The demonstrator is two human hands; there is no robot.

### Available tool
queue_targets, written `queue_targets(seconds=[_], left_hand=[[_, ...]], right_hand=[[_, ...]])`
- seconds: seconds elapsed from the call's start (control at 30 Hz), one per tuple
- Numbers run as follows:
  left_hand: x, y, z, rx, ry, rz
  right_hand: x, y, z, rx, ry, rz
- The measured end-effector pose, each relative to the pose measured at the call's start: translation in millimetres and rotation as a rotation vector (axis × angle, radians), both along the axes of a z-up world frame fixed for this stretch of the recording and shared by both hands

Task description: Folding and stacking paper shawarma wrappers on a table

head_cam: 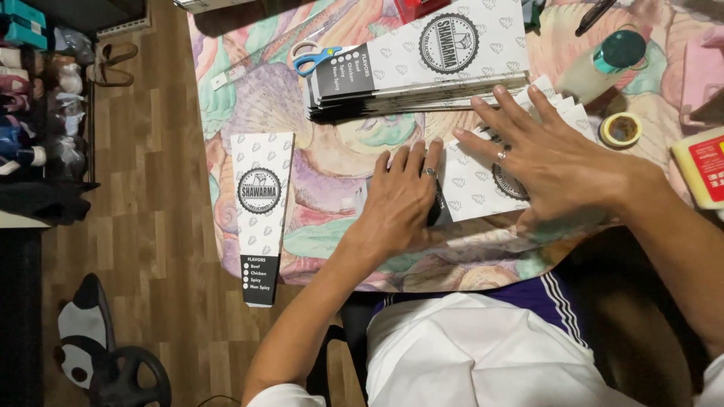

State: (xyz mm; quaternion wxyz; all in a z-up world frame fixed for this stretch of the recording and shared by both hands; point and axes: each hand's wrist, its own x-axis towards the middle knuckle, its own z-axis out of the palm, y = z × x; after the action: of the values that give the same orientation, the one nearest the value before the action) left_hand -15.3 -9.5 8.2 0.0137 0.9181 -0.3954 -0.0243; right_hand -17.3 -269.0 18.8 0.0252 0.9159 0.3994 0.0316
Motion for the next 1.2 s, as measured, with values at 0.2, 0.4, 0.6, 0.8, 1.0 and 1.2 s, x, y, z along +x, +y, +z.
queue_targets(seconds=[0.2,0.4,0.6,0.8,1.0,1.2], left_hand=[[8.9,7.0,8.7,0.021,0.040,-0.018],[10.4,6.1,2.6,-0.010,0.083,-0.019],[11.2,5.2,7.7,0.021,0.123,0.004],[8.8,8.0,-1.4,0.003,0.106,-0.007],[-1.6,12.2,6.8,-0.152,-0.007,-0.010],[-12.8,13.6,-10.7,-0.115,-0.080,-0.016]], right_hand=[[9.6,0.3,18.8,-0.131,0.336,-0.152],[6.1,-8.3,-5.1,-0.094,0.132,-0.067],[2.1,-6.2,7.0,-0.033,0.196,-0.115],[1.8,-4.7,1.0,-0.098,0.192,-0.143],[-12.2,-6.2,21.8,0.090,0.111,-0.159],[-78.9,23.1,26.1,0.606,-0.175,-0.012]])
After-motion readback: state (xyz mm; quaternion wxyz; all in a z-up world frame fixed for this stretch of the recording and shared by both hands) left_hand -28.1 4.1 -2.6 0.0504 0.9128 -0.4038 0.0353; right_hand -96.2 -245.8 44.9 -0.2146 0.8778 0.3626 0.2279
